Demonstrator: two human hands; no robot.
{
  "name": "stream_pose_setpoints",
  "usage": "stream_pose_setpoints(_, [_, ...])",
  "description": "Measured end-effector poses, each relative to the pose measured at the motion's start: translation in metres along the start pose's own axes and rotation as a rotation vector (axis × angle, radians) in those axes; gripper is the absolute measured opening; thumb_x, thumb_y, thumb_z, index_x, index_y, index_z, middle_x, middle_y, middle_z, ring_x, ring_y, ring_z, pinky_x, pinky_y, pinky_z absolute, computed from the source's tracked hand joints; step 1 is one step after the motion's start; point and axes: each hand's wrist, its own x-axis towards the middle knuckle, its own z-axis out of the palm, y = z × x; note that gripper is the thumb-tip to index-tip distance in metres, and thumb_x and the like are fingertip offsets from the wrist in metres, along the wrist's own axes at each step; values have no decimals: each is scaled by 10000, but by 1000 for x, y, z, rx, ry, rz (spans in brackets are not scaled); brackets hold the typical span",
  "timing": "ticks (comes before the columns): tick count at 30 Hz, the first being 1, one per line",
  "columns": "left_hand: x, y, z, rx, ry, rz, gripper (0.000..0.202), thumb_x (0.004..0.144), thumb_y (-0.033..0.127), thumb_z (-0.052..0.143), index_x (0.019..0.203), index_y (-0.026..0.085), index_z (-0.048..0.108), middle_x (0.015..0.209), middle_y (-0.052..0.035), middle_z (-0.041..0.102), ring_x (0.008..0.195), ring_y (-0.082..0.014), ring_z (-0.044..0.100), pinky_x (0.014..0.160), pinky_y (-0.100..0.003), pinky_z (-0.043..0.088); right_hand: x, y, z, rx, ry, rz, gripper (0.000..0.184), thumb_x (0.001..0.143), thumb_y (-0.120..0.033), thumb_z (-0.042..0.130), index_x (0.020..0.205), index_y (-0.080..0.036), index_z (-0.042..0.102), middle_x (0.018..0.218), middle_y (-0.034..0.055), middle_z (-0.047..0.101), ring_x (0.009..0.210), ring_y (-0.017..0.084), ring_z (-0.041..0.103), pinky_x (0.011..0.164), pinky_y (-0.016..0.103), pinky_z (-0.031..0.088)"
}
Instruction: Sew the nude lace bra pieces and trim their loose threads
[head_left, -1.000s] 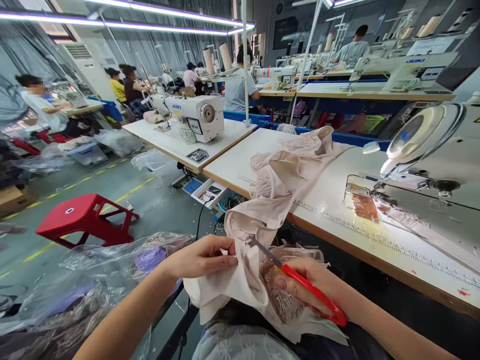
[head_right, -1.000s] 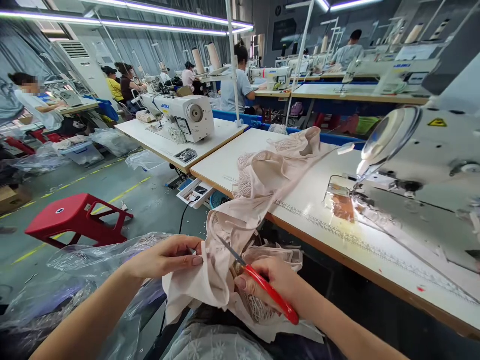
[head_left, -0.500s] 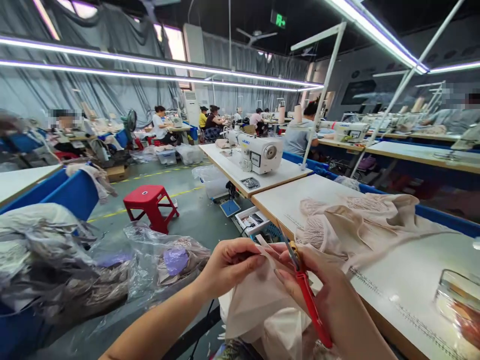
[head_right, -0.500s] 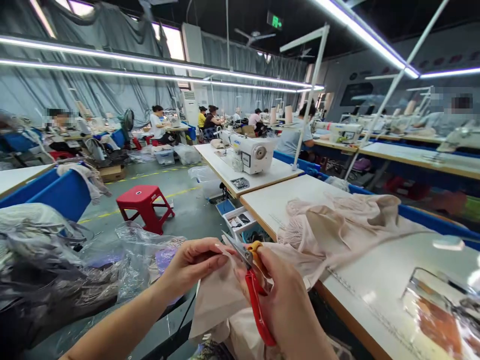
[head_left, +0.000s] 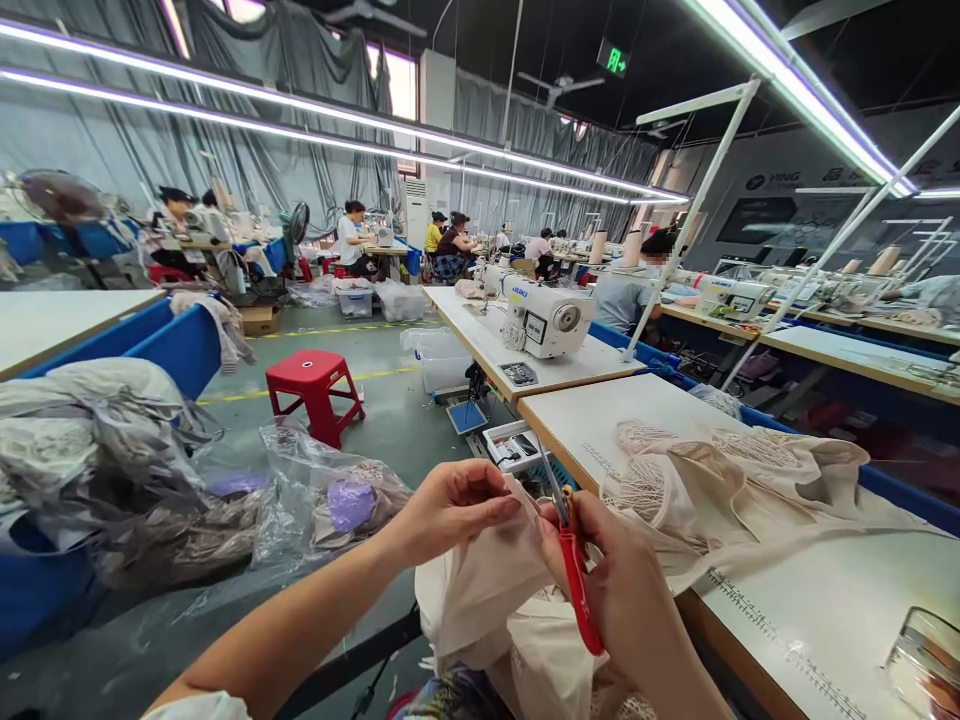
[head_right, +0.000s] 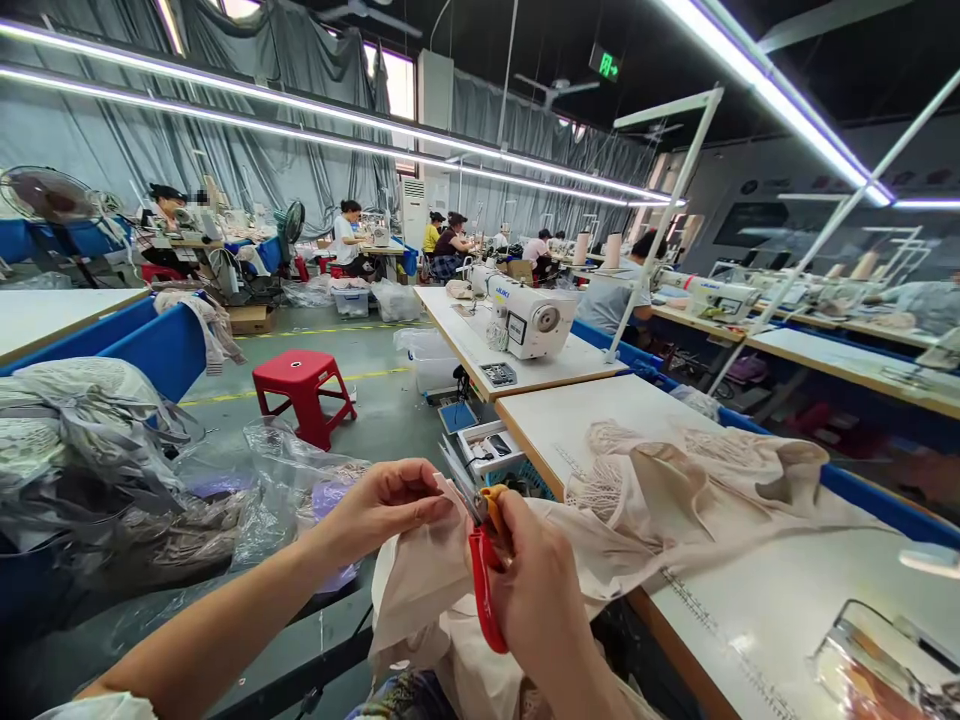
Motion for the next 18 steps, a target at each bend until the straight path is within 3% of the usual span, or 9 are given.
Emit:
stream_pose_setpoints(9, [-1, 6, 2, -8, 13, -5, 549, 621, 551, 881, 776, 132, 561, 635, 45, 547, 539, -48, 410, 514, -197, 269, 3, 8, 3, -15, -53, -22, 145, 865, -320, 584, 796, -208, 524, 718, 8, 662, 588, 138, 556, 502, 220, 412])
stream_pose_setpoints(18, [1, 1, 4, 5, 35, 89, 523, 655, 553, 863, 769, 133, 571, 688, 14, 596, 611, -80, 497, 600, -211, 374, 9, 5, 4, -18, -32, -11, 153, 811, -299, 589, 732, -221, 483, 672, -2, 650, 573, 142, 557, 495, 221, 420])
